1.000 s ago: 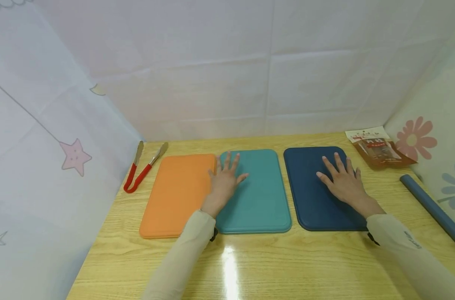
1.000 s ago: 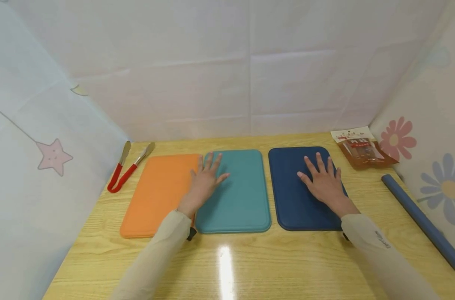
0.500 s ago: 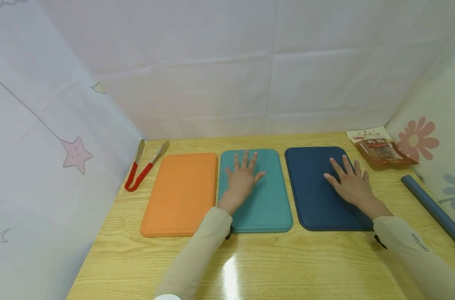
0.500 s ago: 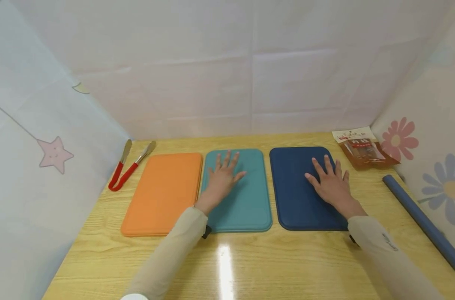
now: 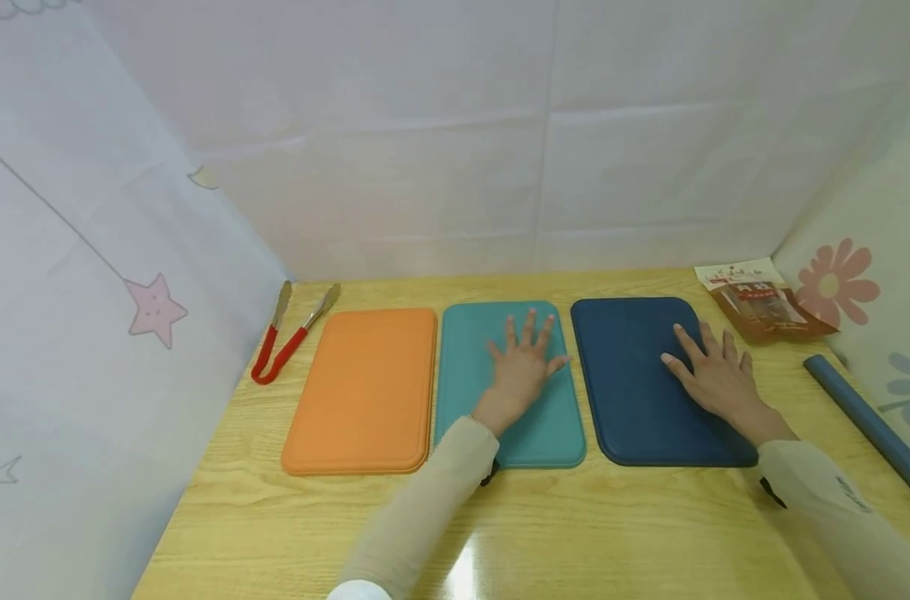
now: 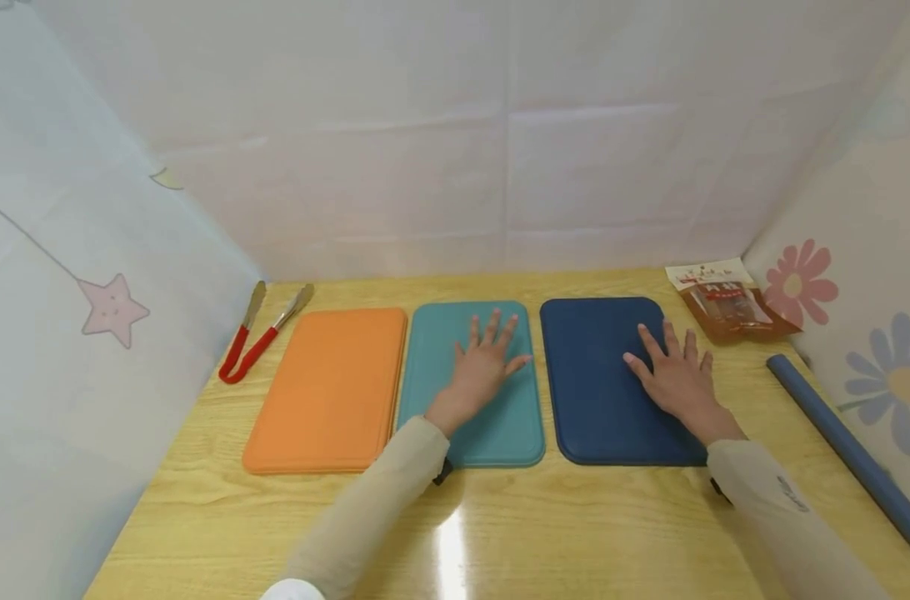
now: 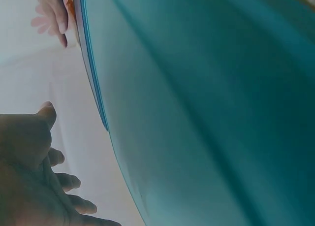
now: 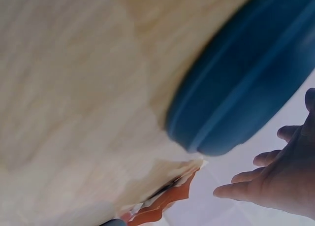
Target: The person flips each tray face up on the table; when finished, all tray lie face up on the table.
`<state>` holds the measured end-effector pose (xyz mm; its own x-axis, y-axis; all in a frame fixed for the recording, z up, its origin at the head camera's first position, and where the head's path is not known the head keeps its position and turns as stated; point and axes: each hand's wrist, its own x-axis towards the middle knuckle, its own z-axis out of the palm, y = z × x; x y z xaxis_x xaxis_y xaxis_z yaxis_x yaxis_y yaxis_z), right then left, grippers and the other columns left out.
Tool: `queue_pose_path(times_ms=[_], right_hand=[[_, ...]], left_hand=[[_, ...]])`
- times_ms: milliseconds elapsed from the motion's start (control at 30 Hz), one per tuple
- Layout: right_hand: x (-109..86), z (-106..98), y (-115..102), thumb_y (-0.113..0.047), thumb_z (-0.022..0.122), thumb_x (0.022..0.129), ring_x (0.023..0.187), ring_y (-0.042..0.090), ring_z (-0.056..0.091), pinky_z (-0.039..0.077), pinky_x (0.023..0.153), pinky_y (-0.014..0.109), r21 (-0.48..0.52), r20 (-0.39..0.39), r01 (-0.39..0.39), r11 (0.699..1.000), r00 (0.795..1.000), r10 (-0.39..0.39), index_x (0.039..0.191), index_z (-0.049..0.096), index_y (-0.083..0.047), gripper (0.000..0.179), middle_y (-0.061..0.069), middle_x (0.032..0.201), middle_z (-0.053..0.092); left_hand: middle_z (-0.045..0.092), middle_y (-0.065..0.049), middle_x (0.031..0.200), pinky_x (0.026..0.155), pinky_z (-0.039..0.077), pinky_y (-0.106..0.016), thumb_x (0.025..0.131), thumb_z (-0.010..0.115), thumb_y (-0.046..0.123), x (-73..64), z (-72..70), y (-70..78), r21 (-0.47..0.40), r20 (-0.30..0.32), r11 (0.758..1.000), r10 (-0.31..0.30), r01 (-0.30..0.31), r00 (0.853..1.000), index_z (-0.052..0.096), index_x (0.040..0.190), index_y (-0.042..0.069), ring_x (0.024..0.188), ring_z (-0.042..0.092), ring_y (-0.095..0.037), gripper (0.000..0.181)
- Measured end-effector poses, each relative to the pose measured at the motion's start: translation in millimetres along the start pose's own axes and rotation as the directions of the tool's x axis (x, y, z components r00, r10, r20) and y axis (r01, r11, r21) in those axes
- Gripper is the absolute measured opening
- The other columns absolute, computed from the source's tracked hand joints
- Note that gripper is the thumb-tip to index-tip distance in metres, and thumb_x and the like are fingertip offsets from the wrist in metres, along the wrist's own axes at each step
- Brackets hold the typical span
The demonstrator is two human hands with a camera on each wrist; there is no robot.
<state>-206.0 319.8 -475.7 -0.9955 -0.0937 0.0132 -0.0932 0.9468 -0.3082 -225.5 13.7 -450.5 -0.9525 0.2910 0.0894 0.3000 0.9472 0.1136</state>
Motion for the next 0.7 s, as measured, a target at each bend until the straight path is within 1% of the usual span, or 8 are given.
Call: queue_pose_path(times_ms=[133, 200, 233, 333, 433, 600, 700], right_hand=[[-2.6, 2, 7, -0.057, 0.029, 0.101, 0.137, 0.057, -0.010, 0.001, 0.097, 0.079, -0.006, 0.003, -0.007, 1.000, 1.000, 0.007, 0.157, 0.008, -0.017, 0.072, 0.027, 0.157, -0.002], [-3.0, 2, 10, -0.058, 0.029, 0.101, 0.137, 0.057, -0.010, 0.000, 0.097, 0.080, -0.006, 0.004, -0.012, 1.000, 1.000, 0.012, 0.157, 0.007, -0.017, 0.072, 0.028, 0.157, -0.002], [-3.0, 2, 11, -0.058, 0.029, 0.101, 0.137, 0.057, -0.010, 0.000, 0.097, 0.080, -0.005, 0.006, -0.013, 1.000, 1.000, 0.013, 0.157, 0.007, -0.018, 0.072, 0.028, 0.157, -0.002], [-2.5, 1, 13, -0.058, 0.029, 0.100, 0.136, 0.058, -0.009, 0.000, 0.097, 0.080, -0.004, 0.008, -0.019, 1.000, 1.000, 0.019, 0.157, 0.006, -0.018, 0.073, 0.029, 0.156, -0.003], [-1.9, -2, 15, -0.058, 0.029, 0.101, 0.136, 0.059, -0.008, 0.001, 0.097, 0.080, -0.010, 0.006, -0.022, 1.000, 1.000, 0.022, 0.157, 0.006, -0.017, 0.073, 0.030, 0.156, -0.003], [-3.0, -4, 18, -0.057, 0.029, 0.101, 0.135, 0.059, -0.009, 0.002, 0.097, 0.080, -0.016, 0.019, -0.029, 0.999, 0.999, 0.029, 0.157, 0.005, -0.015, 0.074, 0.031, 0.155, -0.004], [-3.3, -4, 21, -0.058, 0.028, 0.101, 0.135, 0.060, -0.008, 0.001, 0.097, 0.080, -0.011, 0.029, -0.034, 0.999, 0.999, 0.034, 0.156, 0.005, -0.015, 0.074, 0.031, 0.155, -0.005]], left_hand=[[0.012, -0.005, 0.161, 0.099, 0.037, -0.064, 0.095, 0.032, 0.064, -1.3, 0.6, 18.2, 0.028, 0.029, 0.999, 0.022, -0.022, 0.999, 0.009, 0.156, 0.029, 0.145, 0.011, -0.039, 0.074], [0.014, -0.006, 0.161, 0.098, 0.039, -0.063, 0.094, 0.029, 0.065, -1.8, -1.1, 27.9, 0.029, 0.030, 0.999, 0.037, -0.038, 0.999, 0.009, 0.156, 0.030, 0.145, 0.014, -0.038, 0.074], [0.014, -0.005, 0.161, 0.098, 0.039, -0.062, 0.094, 0.028, 0.065, -2.3, -1.7, 32.8, 0.019, 0.032, 0.999, 0.045, -0.045, 0.998, 0.009, 0.156, 0.030, 0.145, 0.014, -0.038, 0.074], [0.012, -0.004, 0.161, 0.100, 0.038, -0.062, 0.094, 0.029, 0.064, -3.7, -3.9, 46.8, -0.049, 0.051, 0.997, 0.065, -0.063, 0.997, 0.011, 0.156, 0.031, 0.145, 0.014, -0.037, 0.073], [0.008, -0.002, 0.162, 0.103, 0.036, -0.060, 0.094, 0.030, 0.064, -4.3, -2.6, 58.3, -0.106, 0.076, 0.992, 0.079, -0.071, 0.994, 0.011, 0.156, 0.032, 0.146, 0.012, -0.035, 0.072], [0.010, -0.002, 0.161, 0.104, 0.036, -0.056, 0.094, 0.030, 0.065, -2.4, 2.1, 72.5, -0.113, 0.088, 0.990, 0.095, -0.085, 0.992, 0.013, 0.156, 0.032, 0.146, 0.014, -0.034, 0.072], [0.012, -0.004, 0.161, 0.106, 0.036, -0.054, 0.094, 0.031, 0.064, -0.8, 4.5, 79.8, -0.146, 0.088, 0.985, 0.109, -0.095, 0.990, 0.015, 0.156, 0.031, 0.145, 0.014, -0.036, 0.072]])
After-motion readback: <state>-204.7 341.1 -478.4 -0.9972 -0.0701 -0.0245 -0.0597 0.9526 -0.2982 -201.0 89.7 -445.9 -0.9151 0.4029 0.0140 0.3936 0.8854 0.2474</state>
